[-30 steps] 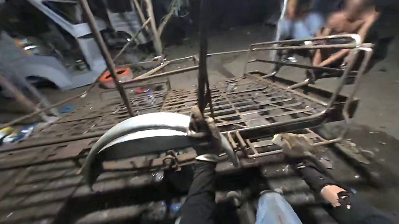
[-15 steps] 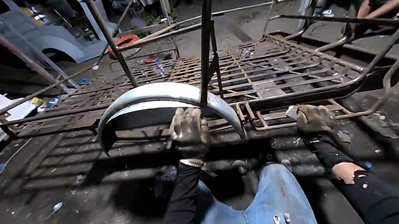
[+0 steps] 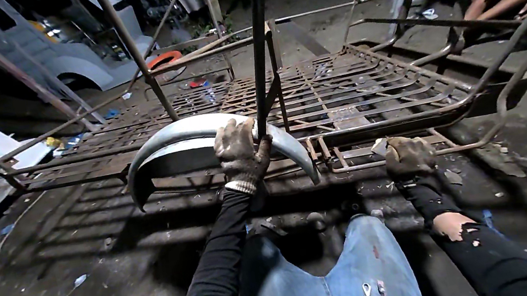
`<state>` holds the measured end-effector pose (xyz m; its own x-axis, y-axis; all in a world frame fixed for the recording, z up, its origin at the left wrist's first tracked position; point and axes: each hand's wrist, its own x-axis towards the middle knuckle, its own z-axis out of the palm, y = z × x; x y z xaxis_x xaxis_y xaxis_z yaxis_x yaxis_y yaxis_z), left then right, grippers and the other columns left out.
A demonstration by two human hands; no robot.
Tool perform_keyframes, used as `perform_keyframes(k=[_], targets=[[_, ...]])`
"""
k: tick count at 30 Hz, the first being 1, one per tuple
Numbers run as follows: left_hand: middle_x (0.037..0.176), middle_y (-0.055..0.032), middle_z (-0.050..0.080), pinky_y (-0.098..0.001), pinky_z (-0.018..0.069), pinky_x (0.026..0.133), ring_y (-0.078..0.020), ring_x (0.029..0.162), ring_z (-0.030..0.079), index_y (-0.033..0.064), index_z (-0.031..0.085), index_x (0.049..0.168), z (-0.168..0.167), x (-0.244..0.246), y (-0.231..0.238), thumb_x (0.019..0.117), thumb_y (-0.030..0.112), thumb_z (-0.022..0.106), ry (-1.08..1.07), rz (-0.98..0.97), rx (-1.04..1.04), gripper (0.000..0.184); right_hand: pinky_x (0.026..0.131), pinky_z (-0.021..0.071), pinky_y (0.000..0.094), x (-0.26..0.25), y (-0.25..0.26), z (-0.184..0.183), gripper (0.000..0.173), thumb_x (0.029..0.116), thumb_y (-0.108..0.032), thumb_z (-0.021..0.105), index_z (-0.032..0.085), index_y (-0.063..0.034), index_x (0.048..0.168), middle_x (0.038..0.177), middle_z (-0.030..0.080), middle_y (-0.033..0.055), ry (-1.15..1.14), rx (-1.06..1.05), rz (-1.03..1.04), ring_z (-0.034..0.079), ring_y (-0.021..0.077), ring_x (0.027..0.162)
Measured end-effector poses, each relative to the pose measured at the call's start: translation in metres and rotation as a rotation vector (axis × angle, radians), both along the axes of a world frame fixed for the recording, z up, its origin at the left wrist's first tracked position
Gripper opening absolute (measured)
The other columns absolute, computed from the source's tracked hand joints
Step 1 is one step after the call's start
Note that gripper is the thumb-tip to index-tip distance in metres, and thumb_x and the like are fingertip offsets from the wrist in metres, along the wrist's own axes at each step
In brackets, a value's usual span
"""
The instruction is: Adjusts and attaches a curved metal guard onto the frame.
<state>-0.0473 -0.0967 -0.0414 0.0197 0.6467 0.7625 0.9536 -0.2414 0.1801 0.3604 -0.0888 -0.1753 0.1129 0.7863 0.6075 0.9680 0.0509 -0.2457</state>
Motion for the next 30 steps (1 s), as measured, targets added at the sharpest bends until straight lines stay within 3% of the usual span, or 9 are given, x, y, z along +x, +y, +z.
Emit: perform_keyframes(k=[3, 5, 8, 11, 13, 16, 18, 23, 30], targets=[[0.118, -0.0133, 0.072, -0.0562, 0.0369, 0.116, -0.033, 0.116, 0.065, 0.0096, 0.06, 0.139, 0.004, 0.017, 0.012, 0.0921, 0.037, 0.069, -0.053, 0.027, 0.049, 0.055, 0.102, 0.0458, 0.063, -0.032, -0.033, 0.049, 0.037, 0.1032, -0.025, 0.047, 0.071, -0.0032, 0.122, 0.122, 0.069, 0.0241, 0.144, -0.094, 0.038, 0.063, 0.0433, 0.118], [0.108, -0.0143, 0.074, -0.0579, 0.0435, 0.108, -0.036, 0.108, 0.068, 0.0098, 0.059, 0.141, 0.01, 0.022, 0.019, 0.0919, 0.038, 0.068, -0.021, 0.068, 0.022, 0.058, 0.105, 0.0461, 0.0576, -0.047, -0.054, 0.083, 0.035, 0.1061, -0.024, 0.049, 0.067, -0.0044, 0.129, 0.128, 0.066, 0.0233, 0.243, -0.258, 0.03, 0.062, 0.038, 0.123], [0.105, -0.0136, 0.075, -0.0565, 0.0491, 0.1, -0.0351, 0.104, 0.069, 0.0124, 0.062, 0.137, 0.031, 0.031, 0.025, 0.0889, 0.041, 0.068, 0.008, 0.14, -0.144, 0.056, 0.099, 0.0481, 0.062, -0.023, -0.027, 0.035, 0.037, 0.1018, -0.027, 0.047, 0.073, -0.0051, 0.117, 0.116, 0.071, 0.0215, 0.108, -0.002, 0.053, 0.066, 0.0404, 0.112], [0.104, -0.0157, 0.074, -0.0577, 0.0492, 0.099, -0.035, 0.103, 0.07, 0.009, 0.063, 0.13, 0.045, 0.037, 0.034, 0.0907, 0.038, 0.066, 0.024, 0.158, -0.35, 0.049, 0.107, 0.0419, 0.0636, 0.006, 0.002, -0.006, 0.045, 0.1011, -0.032, 0.039, 0.074, -0.0078, 0.118, 0.122, 0.072, 0.0168, 0.006, 0.049, 0.051, 0.064, 0.0403, 0.118], [0.1, -0.0144, 0.074, -0.057, 0.0514, 0.095, -0.0339, 0.099, 0.071, 0.0099, 0.066, 0.124, 0.042, 0.037, 0.042, 0.092, 0.038, 0.065, 0.012, 0.154, -0.343, 0.043, 0.107, 0.0427, 0.0612, 0.007, 0.002, -0.002, 0.047, 0.1017, -0.033, 0.036, 0.074, -0.0096, 0.118, 0.122, 0.072, 0.015, -0.008, 0.014, 0.042, 0.065, 0.038, 0.118], [0.097, -0.0124, 0.074, -0.0564, 0.0527, 0.09, -0.0323, 0.096, 0.071, 0.0103, 0.069, 0.115, 0.03, 0.034, 0.049, 0.0929, 0.041, 0.062, -0.001, 0.154, -0.243, 0.039, 0.114, 0.038, 0.0587, -0.01, -0.016, 0.037, 0.044, 0.1019, -0.033, 0.04, 0.073, -0.0108, 0.122, 0.128, 0.07, 0.0144, 0.044, -0.157, 0.026, 0.06, 0.0378, 0.127], [0.096, -0.0143, 0.074, -0.0569, 0.0525, 0.091, -0.0335, 0.095, 0.071, 0.0072, 0.069, 0.112, 0.025, 0.034, 0.05, 0.0936, 0.041, 0.061, 0.005, 0.143, -0.169, 0.039, 0.119, 0.0316, 0.0581, -0.012, -0.021, 0.048, 0.045, 0.1012, -0.04, 0.046, 0.07, -0.0122, 0.128, 0.135, 0.066, 0.0136, 0.069, -0.278, 0.022, 0.055, 0.0375, 0.134], [0.095, -0.0174, 0.073, -0.0585, 0.0532, 0.087, -0.0375, 0.095, 0.071, 0.0052, 0.068, 0.112, 0.019, 0.032, 0.049, 0.0964, 0.043, 0.058, 0.001, 0.141, -0.142, 0.042, 0.118, 0.0313, 0.0589, -0.003, 0.001, 0.037, 0.061, 0.0917, -0.063, 0.056, 0.066, -0.0198, 0.134, 0.14, 0.063, 0.0083, 0.097, -0.42, -0.053, 0.052, 0.0333, 0.136], [0.096, -0.0175, 0.074, -0.0584, 0.0527, 0.09, -0.0373, 0.097, 0.071, 0.0057, 0.069, 0.111, 0.022, 0.034, 0.046, 0.0972, 0.041, 0.055, -0.027, 0.138, -0.158, 0.041, 0.113, 0.0376, 0.0625, -0.006, 0.007, 0.062, 0.054, 0.0939, -0.058, 0.058, 0.069, -0.022, 0.133, 0.14, 0.063, 0.009, 0.035, -0.591, -0.005, 0.052, 0.0353, 0.135]])
